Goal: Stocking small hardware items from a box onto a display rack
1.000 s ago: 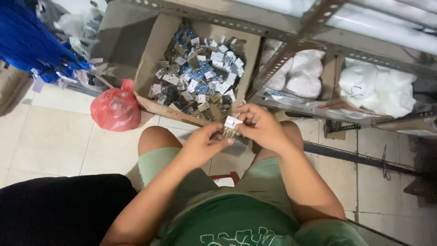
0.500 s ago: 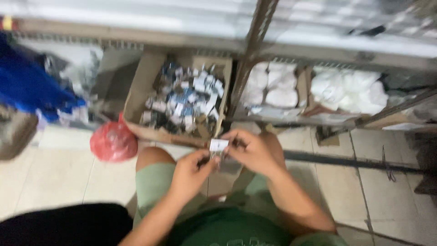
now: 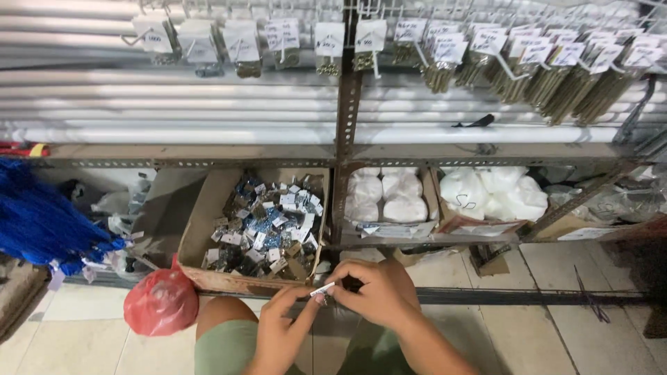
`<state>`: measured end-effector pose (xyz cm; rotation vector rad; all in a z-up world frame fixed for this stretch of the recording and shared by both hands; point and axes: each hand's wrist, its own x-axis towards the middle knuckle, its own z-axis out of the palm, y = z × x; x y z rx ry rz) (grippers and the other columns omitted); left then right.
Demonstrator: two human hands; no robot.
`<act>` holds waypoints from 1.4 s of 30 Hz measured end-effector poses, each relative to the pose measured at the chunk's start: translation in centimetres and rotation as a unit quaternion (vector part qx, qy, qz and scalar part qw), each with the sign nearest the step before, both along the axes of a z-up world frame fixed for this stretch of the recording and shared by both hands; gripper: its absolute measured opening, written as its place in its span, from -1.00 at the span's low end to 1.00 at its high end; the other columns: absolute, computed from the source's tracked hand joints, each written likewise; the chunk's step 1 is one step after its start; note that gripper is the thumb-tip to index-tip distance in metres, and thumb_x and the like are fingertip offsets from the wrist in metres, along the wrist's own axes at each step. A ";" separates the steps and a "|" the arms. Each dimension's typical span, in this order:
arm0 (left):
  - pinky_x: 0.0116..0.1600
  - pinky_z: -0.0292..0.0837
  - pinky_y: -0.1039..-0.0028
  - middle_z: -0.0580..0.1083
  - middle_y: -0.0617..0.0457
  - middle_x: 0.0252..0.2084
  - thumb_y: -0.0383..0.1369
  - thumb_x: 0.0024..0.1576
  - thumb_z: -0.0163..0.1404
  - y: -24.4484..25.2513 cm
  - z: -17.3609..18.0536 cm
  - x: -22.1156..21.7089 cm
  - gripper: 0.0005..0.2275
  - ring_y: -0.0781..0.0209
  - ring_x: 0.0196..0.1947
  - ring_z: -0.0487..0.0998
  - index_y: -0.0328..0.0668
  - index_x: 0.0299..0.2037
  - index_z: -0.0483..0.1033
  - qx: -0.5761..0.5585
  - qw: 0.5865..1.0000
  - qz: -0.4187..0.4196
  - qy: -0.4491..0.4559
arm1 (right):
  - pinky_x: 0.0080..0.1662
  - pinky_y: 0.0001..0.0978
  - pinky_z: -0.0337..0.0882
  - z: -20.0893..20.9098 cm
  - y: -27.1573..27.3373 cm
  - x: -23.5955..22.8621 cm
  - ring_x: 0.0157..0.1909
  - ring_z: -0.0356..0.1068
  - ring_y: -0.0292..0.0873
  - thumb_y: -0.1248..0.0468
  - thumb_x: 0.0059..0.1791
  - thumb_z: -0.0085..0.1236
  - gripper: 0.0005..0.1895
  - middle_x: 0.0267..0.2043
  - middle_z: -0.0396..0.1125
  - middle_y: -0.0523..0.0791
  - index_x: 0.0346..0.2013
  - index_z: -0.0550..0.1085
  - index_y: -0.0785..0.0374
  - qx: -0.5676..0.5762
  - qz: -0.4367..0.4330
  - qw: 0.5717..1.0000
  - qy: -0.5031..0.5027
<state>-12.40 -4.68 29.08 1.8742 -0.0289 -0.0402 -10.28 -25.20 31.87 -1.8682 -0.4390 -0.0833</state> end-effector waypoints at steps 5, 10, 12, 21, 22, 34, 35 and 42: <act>-0.44 0.34 0.48 0.66 0.17 -0.31 -0.24 0.08 0.18 -0.8 1.5 0.2 -0.84 0.37 -0.26 0.63 -0.08 -0.31 0.78 -0.005 0.999 0.003 -0.035 | -0.43 -0.63 0.26 5.6 -0.2 -1.4 -0.44 0.44 -0.55 0.01 -0.08 0.31 -0.96 -0.31 0.53 -0.60 -0.37 0.63 -0.25 -0.225 -0.101 0.969 -0.009; -0.22 0.45 0.49 0.65 0.17 -0.32 -0.24 0.08 0.20 -1.7 1.5 0.8 -0.83 0.34 -0.26 0.65 -0.11 -0.31 0.77 0.014 1.000 -0.002 -0.018 | -0.45 -0.64 0.28 6.2 -0.9 -1.6 -0.51 0.48 -0.53 -0.08 -0.11 0.29 -0.96 -0.30 0.51 -0.71 -0.40 0.60 -0.36 -0.259 -0.126 0.958 0.012; -0.24 0.42 0.49 0.62 0.20 -0.32 -0.22 0.10 0.18 -2.0 1.6 1.0 -0.82 0.37 -0.32 0.61 -0.02 -0.22 0.79 0.019 0.999 -0.032 -0.008 | -0.55 -0.52 0.19 5.7 -1.2 -1.5 -0.58 0.34 -0.50 -0.03 -0.08 0.23 -0.94 -0.30 0.50 -0.68 -0.45 0.59 -0.31 -0.262 -0.139 0.955 0.018; -0.19 0.51 0.44 0.68 0.16 -0.21 -0.24 0.10 0.17 -5.0 3.3 2.3 -0.83 0.33 -0.19 0.68 -0.05 -0.23 0.77 0.019 0.996 -0.073 -0.040 | -0.34 -0.47 0.29 2.4 -4.0 -0.6 -0.34 0.44 -0.37 0.25 -0.12 0.23 -0.94 -0.33 0.48 -0.42 -0.43 0.58 -0.05 -0.111 -0.123 0.986 -0.028; -0.19 0.51 0.44 0.68 0.16 -0.21 -0.24 0.10 0.17 -5.4 2.9 2.6 -0.83 0.33 -0.19 0.68 -0.05 -0.23 0.77 0.020 0.996 -0.076 -0.041 | -0.34 -0.47 0.29 1.9 -4.5 -0.3 -0.34 0.44 -0.37 0.25 -0.12 0.23 -0.94 -0.33 0.48 -0.42 -0.43 0.58 -0.05 -0.110 -0.126 0.986 -0.028; -0.20 0.57 0.47 0.64 0.07 -0.28 -0.37 0.18 0.08 -15.6 14.9 8.0 -0.88 0.25 -0.29 0.64 -0.15 -0.19 0.67 -0.033 0.925 -0.166 -0.341 | -0.38 -0.53 0.31 8.2 -11.5 3.6 -0.41 0.31 -0.33 0.46 -0.04 0.16 -0.83 -0.28 0.43 -0.20 -0.24 0.55 0.13 0.034 -0.261 0.956 -0.133; -0.14 0.57 0.31 0.65 -0.04 -0.30 -0.34 0.20 0.11 -16.9 16.8 8.2 -0.87 0.04 -0.25 0.66 -0.19 -0.20 0.69 -0.089 0.938 -0.137 -0.305 | -0.30 -0.35 0.38 9.9 -12.1 4.1 -0.38 0.36 -0.19 0.43 -0.07 0.23 -0.90 -0.35 0.43 -0.07 -0.26 0.56 0.25 0.088 -0.324 0.930 -0.151; -0.27 0.55 0.27 0.62 -0.20 -0.36 -0.33 0.25 0.10 -23.7 23.6 11.0 -0.80 0.17 -0.32 0.62 -0.35 -0.13 0.66 -0.210 0.929 -0.071 -0.297 | -0.25 -0.47 0.35 20.0 -14.0 7.6 -0.30 0.30 -0.33 0.35 -0.04 0.28 -0.97 -0.42 0.36 -0.17 -0.31 0.59 0.24 0.236 -0.397 0.858 -0.226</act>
